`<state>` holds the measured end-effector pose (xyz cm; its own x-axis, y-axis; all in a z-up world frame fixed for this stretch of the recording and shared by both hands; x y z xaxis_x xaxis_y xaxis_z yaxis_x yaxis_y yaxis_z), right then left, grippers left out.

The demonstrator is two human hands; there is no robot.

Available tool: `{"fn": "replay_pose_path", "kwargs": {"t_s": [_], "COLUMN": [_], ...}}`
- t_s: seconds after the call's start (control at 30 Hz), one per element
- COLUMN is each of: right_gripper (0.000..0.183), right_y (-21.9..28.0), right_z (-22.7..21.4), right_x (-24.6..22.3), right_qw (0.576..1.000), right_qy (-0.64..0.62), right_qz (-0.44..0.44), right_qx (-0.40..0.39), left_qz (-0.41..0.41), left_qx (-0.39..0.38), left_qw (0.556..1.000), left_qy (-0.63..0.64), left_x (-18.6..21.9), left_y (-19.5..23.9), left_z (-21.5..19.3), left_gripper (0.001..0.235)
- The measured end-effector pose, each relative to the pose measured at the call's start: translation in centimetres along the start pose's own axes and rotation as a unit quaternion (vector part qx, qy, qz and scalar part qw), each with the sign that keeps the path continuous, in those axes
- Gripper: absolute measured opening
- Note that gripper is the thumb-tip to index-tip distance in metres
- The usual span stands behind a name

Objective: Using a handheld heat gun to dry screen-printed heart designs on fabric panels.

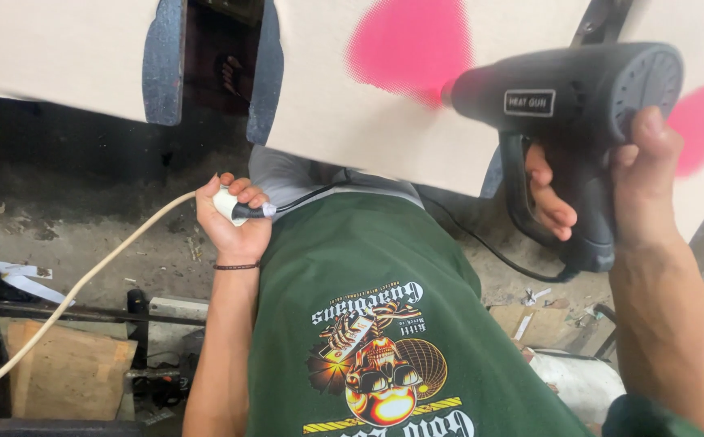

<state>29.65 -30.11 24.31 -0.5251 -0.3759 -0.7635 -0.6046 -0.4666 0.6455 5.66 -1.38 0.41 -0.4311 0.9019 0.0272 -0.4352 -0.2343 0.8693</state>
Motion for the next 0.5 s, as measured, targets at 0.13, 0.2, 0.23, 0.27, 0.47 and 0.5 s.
{"fn": "replay_pose_path", "kwargs": {"t_s": [0.13,0.2,0.23,0.27,0.47,0.5], "right_gripper": [0.071,0.078,0.078,0.073,0.051,0.071], "right_y": [-1.5,-0.7,-0.9,-1.0,-2.1,-1.8], "right_z": [-3.1,-0.7,-1.5,-2.5,-1.8,-0.2], "right_x": [1.4,-0.8,0.4,1.6,-0.4,-2.0], "right_qw": [0.948,0.990,0.990,0.979,0.949,0.982], "right_qy": [0.067,0.027,0.030,0.036,0.078,0.048], "right_qz": [0.023,-0.003,-0.003,0.031,0.056,0.046], "right_qx": [0.310,0.137,0.136,0.200,0.300,0.178], "left_qz": [-0.009,-0.002,-0.002,-0.001,0.002,0.008], "left_qx": [-0.004,-0.009,-0.009,-0.009,-0.006,0.002], "left_qw": [1.000,1.000,1.000,0.999,0.999,0.999], "left_qy": [0.005,0.013,0.016,0.032,0.048,0.052], "left_x": [0.6,1.1,1.3,1.5,2.0,2.0], "left_y": [0.2,-0.1,-0.1,-0.2,-0.1,0.1], "left_z": [-0.4,-0.9,-1.1,-1.3,-1.7,-1.7], "left_gripper": [0.015,0.013,0.013,0.013,0.013,0.013]}}
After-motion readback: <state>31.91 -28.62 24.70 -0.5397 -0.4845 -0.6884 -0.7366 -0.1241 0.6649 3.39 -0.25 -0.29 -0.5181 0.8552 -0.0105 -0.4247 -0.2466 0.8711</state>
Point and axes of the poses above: each hand's wrist, its own y-axis away from the middle knuckle, its own z-axis out of the palm, x = y × z, the point moved 1 cm from there along -y, towards the middle knuckle, and after that the axes turned 12 degrees about y, right-handed, at the moved point
